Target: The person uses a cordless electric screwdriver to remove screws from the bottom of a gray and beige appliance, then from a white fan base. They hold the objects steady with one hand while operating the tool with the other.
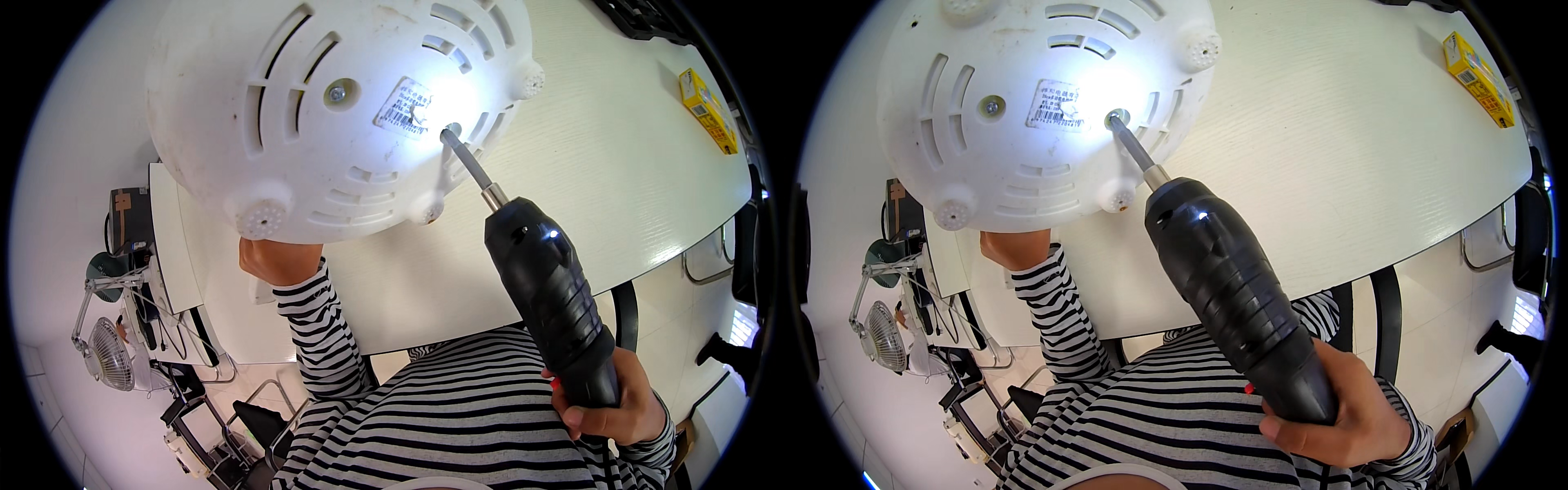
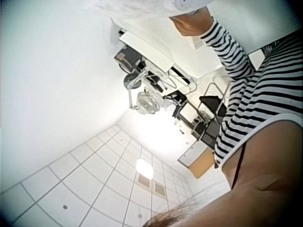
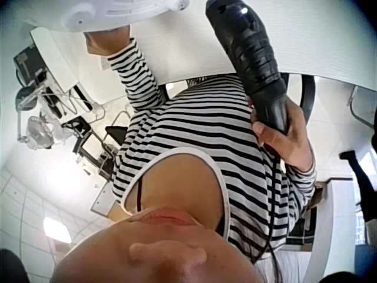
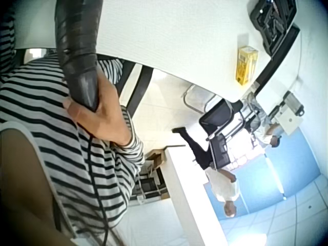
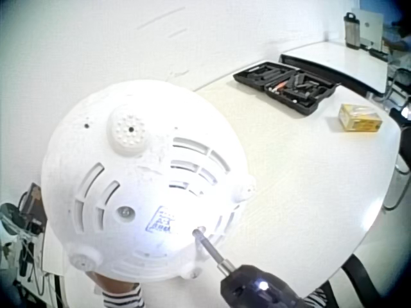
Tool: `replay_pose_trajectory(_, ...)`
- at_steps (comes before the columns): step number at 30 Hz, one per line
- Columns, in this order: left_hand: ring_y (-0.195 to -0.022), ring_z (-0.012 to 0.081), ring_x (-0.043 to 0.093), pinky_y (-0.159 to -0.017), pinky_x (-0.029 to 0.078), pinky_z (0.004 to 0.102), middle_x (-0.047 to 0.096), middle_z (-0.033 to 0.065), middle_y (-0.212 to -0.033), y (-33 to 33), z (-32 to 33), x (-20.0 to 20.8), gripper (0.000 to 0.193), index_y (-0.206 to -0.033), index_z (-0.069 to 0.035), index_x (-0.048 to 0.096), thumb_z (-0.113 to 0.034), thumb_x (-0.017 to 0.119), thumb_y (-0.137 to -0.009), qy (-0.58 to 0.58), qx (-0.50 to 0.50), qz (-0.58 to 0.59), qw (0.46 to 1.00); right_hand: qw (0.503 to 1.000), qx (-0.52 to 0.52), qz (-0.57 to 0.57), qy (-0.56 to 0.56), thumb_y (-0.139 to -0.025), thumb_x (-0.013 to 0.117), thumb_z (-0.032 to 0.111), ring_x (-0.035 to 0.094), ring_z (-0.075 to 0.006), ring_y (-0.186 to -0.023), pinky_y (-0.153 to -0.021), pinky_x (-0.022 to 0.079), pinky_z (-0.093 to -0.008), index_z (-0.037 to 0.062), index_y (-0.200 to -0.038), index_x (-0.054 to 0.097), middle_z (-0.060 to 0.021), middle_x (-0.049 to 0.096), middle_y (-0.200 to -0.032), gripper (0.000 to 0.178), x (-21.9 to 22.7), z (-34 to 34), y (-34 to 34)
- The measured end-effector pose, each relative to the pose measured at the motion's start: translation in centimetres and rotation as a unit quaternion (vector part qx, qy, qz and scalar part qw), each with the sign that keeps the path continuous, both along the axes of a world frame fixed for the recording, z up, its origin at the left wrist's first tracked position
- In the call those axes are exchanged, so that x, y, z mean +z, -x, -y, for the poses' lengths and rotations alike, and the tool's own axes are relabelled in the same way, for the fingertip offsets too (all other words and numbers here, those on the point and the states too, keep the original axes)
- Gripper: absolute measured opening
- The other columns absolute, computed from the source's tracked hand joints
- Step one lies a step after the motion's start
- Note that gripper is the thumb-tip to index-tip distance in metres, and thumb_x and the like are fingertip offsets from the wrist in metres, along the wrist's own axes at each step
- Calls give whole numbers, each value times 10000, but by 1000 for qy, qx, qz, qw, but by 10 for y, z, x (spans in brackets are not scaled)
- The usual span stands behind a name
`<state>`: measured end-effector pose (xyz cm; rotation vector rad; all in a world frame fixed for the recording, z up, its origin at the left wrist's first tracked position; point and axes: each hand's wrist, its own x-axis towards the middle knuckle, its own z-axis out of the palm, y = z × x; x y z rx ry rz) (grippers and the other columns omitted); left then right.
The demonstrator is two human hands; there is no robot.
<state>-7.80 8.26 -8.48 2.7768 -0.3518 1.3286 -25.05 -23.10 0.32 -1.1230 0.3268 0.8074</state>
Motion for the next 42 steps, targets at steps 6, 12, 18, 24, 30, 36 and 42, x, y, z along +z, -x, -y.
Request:
replay_pose_trajectory(6,-569,243,595,-517,478,301,629,63,-734,0,1,0,377,-796,-56,601,-274,758,-532,7,-13,11,1000,1000,7,-19,2,-643,650,112,527,-132,-498,-503,430,-240,-74,-985,472,-77,561,-639,429,2,1,-1)
replay_pose_trajectory(12,-569,238,592,-511,475,302,628,55,-728,1,2,1,370,-781,-65,603,-282,761,-526,11,-9,4,1000,998,13,-61,4,-636,701,142,534,-149,-594,-570,427,-252,-24,-996,490,-72,562,-703,449,3,3,-1)
replay_pose_trajectory(18,-564,238,589,-509,473,305,625,49,-720,1,2,2,364,-771,-72,602,-285,762,-524,10,-2,1,1000,998,14,-63,10,-638,706,150,537,-153,-596,-573,429,-253,-25,-991,492,-76,565,-707,448,4,3,0)
replay_pose_trajectory(24,-572,242,594,-514,474,304,625,50,-724,1,2,1,382,-794,-67,603,-286,764,-526,18,-4,-3,1000,999,18,-50,11,-641,709,152,542,-156,-600,-579,434,-255,-25,-990,495,-80,569,-712,446,1,3,1)
replay_pose_trajectory(30,-579,245,597,-519,476,306,627,53,-734,2,2,1,398,-830,-61,605,-275,759,-533,27,4,-12,1000,998,26,-50,-4,-657,703,126,541,-139,-622,-593,432,-254,-20,-996,492,-70,568,-718,426,1,5,0)
replay_pose_trajectory(36,-575,245,593,-510,469,307,623,53,-734,1,4,3,388,-857,-65,602,-245,743,-544,24,-2,-9,1000,999,24,-40,-19,-674,687,95,531,-119,-609,-575,424,-250,-14,-988,484,-51,562,-712,389,2,4,-1)
replay_pose_trajectory(42,-573,252,590,-513,464,308,615,65,-733,2,3,3,411,-880,-47,593,-234,739,-545,28,10,-34,999,999,22,-36,-25,-676,681,77,542,-122,-576,-559,429,-248,-17,-976,475,-54,566,-699,377,3,3,-1)
